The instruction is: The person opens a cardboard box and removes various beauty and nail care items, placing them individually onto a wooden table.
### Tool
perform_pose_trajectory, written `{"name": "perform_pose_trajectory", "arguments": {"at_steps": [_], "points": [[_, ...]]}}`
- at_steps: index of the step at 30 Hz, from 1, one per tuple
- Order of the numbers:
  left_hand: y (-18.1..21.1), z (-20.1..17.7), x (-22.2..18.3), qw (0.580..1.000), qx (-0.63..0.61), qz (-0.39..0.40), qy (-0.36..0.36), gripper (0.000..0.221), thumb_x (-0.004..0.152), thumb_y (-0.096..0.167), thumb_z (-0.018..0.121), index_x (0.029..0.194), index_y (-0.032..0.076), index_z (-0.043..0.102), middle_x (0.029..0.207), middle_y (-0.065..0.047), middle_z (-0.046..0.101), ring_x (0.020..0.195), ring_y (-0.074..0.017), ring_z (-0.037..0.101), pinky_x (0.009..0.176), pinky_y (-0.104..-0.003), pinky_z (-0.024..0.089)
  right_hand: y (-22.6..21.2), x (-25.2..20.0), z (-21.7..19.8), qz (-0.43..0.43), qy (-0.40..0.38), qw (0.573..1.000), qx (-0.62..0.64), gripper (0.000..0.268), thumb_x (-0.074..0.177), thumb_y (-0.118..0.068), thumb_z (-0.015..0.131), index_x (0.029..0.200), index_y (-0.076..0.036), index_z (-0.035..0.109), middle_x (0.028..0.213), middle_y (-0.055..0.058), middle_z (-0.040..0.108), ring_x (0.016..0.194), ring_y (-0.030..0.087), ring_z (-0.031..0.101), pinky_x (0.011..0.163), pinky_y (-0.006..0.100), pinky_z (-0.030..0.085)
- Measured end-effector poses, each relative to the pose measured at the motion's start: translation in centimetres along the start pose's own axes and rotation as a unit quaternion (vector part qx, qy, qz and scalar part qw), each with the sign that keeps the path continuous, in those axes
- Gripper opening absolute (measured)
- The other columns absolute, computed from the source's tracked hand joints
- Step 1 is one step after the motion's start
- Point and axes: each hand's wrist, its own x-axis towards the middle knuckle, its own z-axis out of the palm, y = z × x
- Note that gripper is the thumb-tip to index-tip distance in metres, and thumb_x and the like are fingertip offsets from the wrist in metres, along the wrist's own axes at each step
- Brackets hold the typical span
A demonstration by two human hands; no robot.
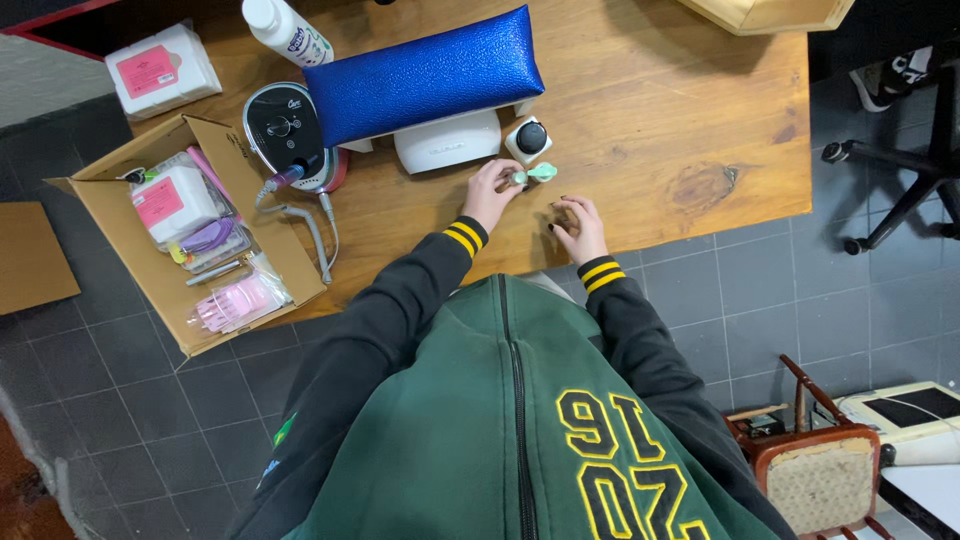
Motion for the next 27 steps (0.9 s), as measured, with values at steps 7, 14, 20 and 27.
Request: {"name": "perform_pose_trajectory", "arguments": {"at_steps": [7, 14, 20, 27], "points": [[1.4, -0.3, -0.1, 1.0, 0.024, -0.012, -0.006, 0.033, 0.087, 0.0, 0.08, 0.113, 0.015, 0.066, 0.113, -0.004, 0.063, 0.119, -0.0278, 0.065, 0.102, -0.036, 0.057, 2.1, 0.0, 0.5, -0.026, -0.023, 0.998, -0.047, 0.045, 0.083, -0.002, 0.082, 0.123, -0.016, 0.069, 0.119, 0.008, 0.059, 0.115, 0.032, 0.065, 0.09, 0.042, 0.063], [-0.5, -3.0, -0.9, 0.994, 0.103, 0.019, 0.034, 0.042, 0.082, 0.001, 0.08, 0.116, 0.016, 0.059, 0.114, -0.004, 0.06, 0.117, -0.0276, 0.063, 0.102, -0.041, 0.056, -2.7, 0.9, 0.9, -0.069, -0.115, 0.991, 0.004, 0.035, 0.09, 0.006, 0.072, 0.122, -0.006, 0.069, 0.111, 0.016, 0.062, 0.107, 0.038, 0.069, 0.087, 0.043, 0.062], [-3.5, -9.4, -6.3, 0.984, 0.107, 0.034, 0.14, 0.025, 0.08, 0.006, 0.077, 0.085, 0.018, 0.056, 0.088, 0.001, 0.057, 0.086, -0.021, 0.067, 0.079, -0.031, 0.058, -9.9, 3.0, 3.8, -0.133, -0.221, 0.966, 0.0, 0.028, 0.092, 0.004, 0.073, 0.119, -0.007, 0.071, 0.106, 0.012, 0.065, 0.101, 0.032, 0.072, 0.081, 0.039, 0.063], [-5.2, -17.8, -17.8, 0.953, 0.125, 0.013, 0.275, 0.03, 0.075, 0.002, 0.077, 0.075, 0.02, 0.053, 0.081, 0.004, 0.055, 0.078, -0.0195, 0.065, 0.074, -0.027, 0.055, -16.7, 3.8, 11.6, -0.193, -0.339, 0.92, 0.028, 0.016, 0.091, 0.003, 0.076, 0.105, -0.006, 0.073, 0.097, 0.011, 0.065, 0.093, 0.029, 0.074, 0.077, 0.037, 0.064]]}}
